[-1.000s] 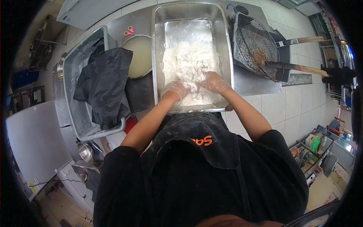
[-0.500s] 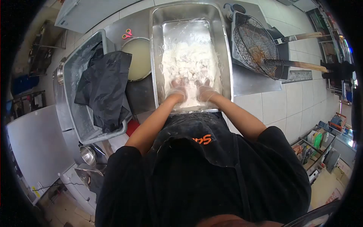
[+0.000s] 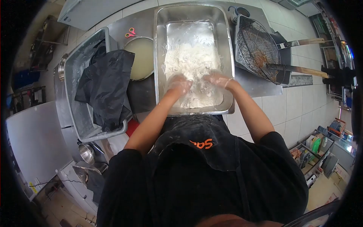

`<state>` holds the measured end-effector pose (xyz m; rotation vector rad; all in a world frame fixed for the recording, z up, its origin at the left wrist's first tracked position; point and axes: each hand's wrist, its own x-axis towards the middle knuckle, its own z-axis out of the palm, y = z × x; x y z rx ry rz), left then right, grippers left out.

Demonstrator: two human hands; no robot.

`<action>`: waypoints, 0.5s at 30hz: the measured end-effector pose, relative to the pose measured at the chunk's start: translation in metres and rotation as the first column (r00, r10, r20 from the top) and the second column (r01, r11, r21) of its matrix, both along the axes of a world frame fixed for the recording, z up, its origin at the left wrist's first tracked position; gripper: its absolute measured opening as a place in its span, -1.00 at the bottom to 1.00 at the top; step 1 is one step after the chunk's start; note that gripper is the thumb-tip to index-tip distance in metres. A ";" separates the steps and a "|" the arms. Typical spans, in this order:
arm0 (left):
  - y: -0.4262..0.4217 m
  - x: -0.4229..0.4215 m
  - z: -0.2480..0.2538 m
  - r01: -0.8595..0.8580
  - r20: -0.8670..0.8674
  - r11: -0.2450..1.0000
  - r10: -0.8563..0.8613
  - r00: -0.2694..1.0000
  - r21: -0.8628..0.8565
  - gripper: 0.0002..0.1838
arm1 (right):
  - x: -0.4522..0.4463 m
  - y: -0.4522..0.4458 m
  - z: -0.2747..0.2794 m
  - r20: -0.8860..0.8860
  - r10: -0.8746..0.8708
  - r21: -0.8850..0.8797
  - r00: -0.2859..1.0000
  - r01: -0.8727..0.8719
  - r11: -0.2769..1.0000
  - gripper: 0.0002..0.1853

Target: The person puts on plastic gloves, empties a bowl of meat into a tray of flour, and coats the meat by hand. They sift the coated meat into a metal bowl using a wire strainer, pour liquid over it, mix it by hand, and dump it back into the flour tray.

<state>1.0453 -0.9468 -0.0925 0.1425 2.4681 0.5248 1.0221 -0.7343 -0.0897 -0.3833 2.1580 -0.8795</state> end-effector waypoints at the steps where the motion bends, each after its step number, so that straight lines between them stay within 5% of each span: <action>1: -0.001 -0.012 0.003 -0.001 -0.002 1.000 0.001 1.000 0.002 -0.67 | -0.018 0.013 -0.011 -0.114 0.248 0.003 0.962 -0.249 0.968 -0.38; 2: -0.001 -0.027 0.010 0.407 0.029 0.894 -0.409 0.912 -0.187 -0.64 | -0.032 0.013 -0.030 -0.115 0.248 0.005 0.962 -0.249 0.968 -0.38; 3: -0.001 -0.034 0.007 0.581 0.084 0.765 -0.583 0.808 -0.276 -0.60 | -0.041 0.012 -0.053 -0.256 0.541 0.397 0.801 -0.423 0.814 -0.43; 4: -0.001 -0.041 0.004 0.725 0.135 0.600 -0.732 0.668 -0.338 -0.55 | -0.046 0.007 -0.040 -0.219 0.370 0.382 0.903 -0.270 0.884 -0.45; 5: -0.002 -0.041 -0.010 0.504 0.021 0.823 -0.517 0.855 -0.262 -0.48 | -0.050 0.003 -0.028 -0.196 0.174 0.361 0.965 -0.094 0.928 -0.43; 6: -0.002 -0.042 -0.030 0.230 -0.065 0.961 -0.242 0.968 -0.152 -0.38 | -0.040 -0.009 -0.035 -0.195 0.178 0.363 0.965 -0.098 0.927 -0.43; 7: 0.003 -0.050 -0.066 0.331 0.013 0.925 -0.335 0.942 -0.188 -0.27 | -0.027 -0.021 -0.050 -0.298 0.191 0.406 0.935 -0.057 0.912 -0.35; 9: 0.007 -0.038 -0.103 0.274 -0.042 0.951 -0.283 0.958 -0.141 -0.27 | -0.003 -0.054 -0.034 -0.278 0.300 0.555 0.912 -0.103 0.826 -0.05; 10: 0.011 -0.036 -0.108 0.220 -0.096 0.971 -0.229 0.969 -0.092 -0.28 | -0.003 -0.054 -0.055 -0.281 0.302 0.557 0.911 -0.102 0.824 -0.05; 12: 0.014 -0.023 -0.068 0.203 -0.128 0.979 -0.204 0.971 -0.022 -0.37 | 0.003 -0.056 -0.119 -0.228 0.028 0.368 0.973 0.059 0.928 -0.15; 13: 0.010 -0.018 -0.075 0.109 -0.112 0.991 -0.099 0.989 0.081 -0.44 | 0.010 -0.051 -0.084 -0.202 -0.223 0.168 0.954 0.258 0.952 -0.31; 14: 0.007 -0.015 -0.081 0.013 -0.081 0.983 0.002 0.997 0.181 -0.50 | 0.006 -0.047 -0.073 -0.202 -0.221 0.167 0.954 0.256 0.952 -0.31; 15: 0.006 -0.006 -0.115 -0.050 -0.227 0.978 0.096 0.969 0.201 -0.57 | 0.003 -0.043 -0.067 -0.211 -0.176 0.191 0.962 0.217 0.957 -0.39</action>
